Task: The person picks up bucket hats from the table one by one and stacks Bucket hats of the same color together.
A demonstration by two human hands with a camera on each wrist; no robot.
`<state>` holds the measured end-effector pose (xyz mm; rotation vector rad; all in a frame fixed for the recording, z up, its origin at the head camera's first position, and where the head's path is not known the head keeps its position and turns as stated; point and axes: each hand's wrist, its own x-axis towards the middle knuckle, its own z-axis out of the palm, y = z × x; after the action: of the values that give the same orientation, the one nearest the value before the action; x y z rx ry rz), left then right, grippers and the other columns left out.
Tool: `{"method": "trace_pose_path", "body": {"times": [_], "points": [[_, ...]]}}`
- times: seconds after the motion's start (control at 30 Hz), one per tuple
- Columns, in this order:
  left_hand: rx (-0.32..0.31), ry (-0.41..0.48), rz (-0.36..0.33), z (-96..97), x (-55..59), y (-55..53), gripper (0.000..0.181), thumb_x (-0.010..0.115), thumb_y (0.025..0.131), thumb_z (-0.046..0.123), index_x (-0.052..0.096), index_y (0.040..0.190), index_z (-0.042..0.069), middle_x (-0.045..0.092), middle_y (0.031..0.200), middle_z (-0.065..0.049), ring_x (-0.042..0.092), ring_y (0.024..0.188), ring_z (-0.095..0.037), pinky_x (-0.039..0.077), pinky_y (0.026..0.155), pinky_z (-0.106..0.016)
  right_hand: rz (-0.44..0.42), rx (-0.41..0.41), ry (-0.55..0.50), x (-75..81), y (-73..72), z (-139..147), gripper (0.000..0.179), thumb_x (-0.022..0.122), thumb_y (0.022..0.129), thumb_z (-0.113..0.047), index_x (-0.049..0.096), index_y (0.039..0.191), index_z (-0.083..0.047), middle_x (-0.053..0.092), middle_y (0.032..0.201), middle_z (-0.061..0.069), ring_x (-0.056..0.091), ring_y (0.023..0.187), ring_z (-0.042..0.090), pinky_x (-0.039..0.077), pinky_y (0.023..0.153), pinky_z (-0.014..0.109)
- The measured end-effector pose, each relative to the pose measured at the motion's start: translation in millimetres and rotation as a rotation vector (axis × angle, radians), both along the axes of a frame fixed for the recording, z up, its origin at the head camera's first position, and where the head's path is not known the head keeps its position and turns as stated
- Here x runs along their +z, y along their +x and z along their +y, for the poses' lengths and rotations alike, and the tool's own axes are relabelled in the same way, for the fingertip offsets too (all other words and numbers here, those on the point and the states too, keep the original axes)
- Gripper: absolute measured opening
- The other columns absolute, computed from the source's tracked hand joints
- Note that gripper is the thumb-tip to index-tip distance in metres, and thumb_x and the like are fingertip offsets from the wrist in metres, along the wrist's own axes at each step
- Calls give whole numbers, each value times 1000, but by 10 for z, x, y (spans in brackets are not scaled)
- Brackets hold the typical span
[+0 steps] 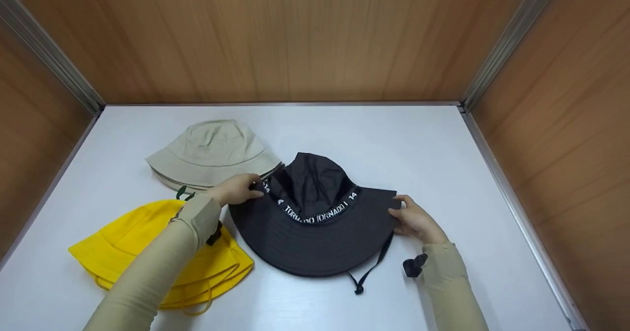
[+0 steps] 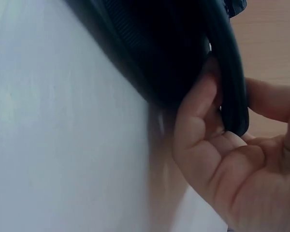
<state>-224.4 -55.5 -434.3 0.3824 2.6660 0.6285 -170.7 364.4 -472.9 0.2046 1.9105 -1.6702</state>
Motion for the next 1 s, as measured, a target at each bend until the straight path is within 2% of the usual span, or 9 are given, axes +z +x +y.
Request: {"method": "trace_pose_path", "body": {"times": [0.1, 0.17, 0.3, 0.43, 0.63, 0.7, 0.8, 0.9, 1.0], "points": [[5, -7, 2, 4, -22, -6, 21, 64, 90, 22, 61, 95, 2, 64, 95, -11, 54, 86, -22, 46, 89, -39, 24, 4, 62, -11, -13, -8, 65, 48, 99, -17, 6, 146, -2, 48, 110, 11, 61, 87, 7, 52, 77, 26], [3, -11, 5, 2, -32, -5, 21, 64, 91, 22, 62, 97, 1, 64, 97, -12, 55, 88, -24, 46, 89, -40, 58, 8, 139, -4, -19, -20, 67, 48, 99, -18, 5, 148, -2, 48, 109, 11, 59, 84, 7, 52, 74, 26], [-8, -20, 15, 5, -21, 2, 21, 64, 91, 22, 62, 97, 1, 65, 99, -13, 57, 90, -26, 45, 90, -41, 138, 3, 276, 83, -23, -53, 70, 49, 99, -20, 5, 148, 3, 53, 111, 14, 58, 81, 4, 51, 73, 25], [2, -34, 13, 1, 7, 4, 23, 65, 90, 24, 62, 96, 2, 65, 99, -12, 57, 90, -26, 46, 90, -41, 187, -25, 325, 159, -59, -75, 71, 51, 98, -21, 7, 146, 8, 57, 109, 12, 58, 79, 2, 51, 73, 22], [-7, -59, 14, 3, 32, 15, 24, 65, 90, 24, 62, 97, 1, 65, 98, -13, 58, 91, -27, 46, 89, -41, 222, -4, 469, 81, -99, -84, 74, 52, 97, -28, 13, 143, 13, 53, 120, 33, 58, 84, 5, 51, 76, 24], [-8, -63, 28, 9, 54, 23, 23, 65, 90, 24, 61, 97, 2, 65, 97, -12, 58, 90, -27, 46, 88, -42, 225, -2, 515, 65, -89, -79, 74, 50, 97, -32, 14, 143, 14, 51, 122, 35, 59, 87, 10, 51, 77, 26], [4, -67, 68, 12, 111, 49, 24, 63, 91, 25, 60, 98, 3, 64, 95, -12, 58, 87, -27, 47, 85, -43, 252, -19, 564, 82, -72, -81, 73, 46, 99, -37, 16, 142, 14, 51, 120, 34, 59, 95, 26, 49, 81, 33], [39, -49, 127, 18, 196, 98, 30, 60, 92, 27, 58, 107, 1, 63, 99, -15, 59, 89, -29, 47, 83, -44, 321, -54, 621, 167, -65, -115, 72, 42, 99, -40, 18, 143, 12, 47, 125, 35, 51, 111, 43, 45, 90, 45], [72, -13, 211, 24, 296, 180, 41, 58, 94, 30, 55, 120, -1, 61, 111, -20, 60, 100, -34, 47, 88, -47, 436, -100, 679, 289, -55, -198, 69, 42, 99, -38, 21, 142, 12, 37, 135, 37, 40, 122, 50, 37, 98, 55]]}}
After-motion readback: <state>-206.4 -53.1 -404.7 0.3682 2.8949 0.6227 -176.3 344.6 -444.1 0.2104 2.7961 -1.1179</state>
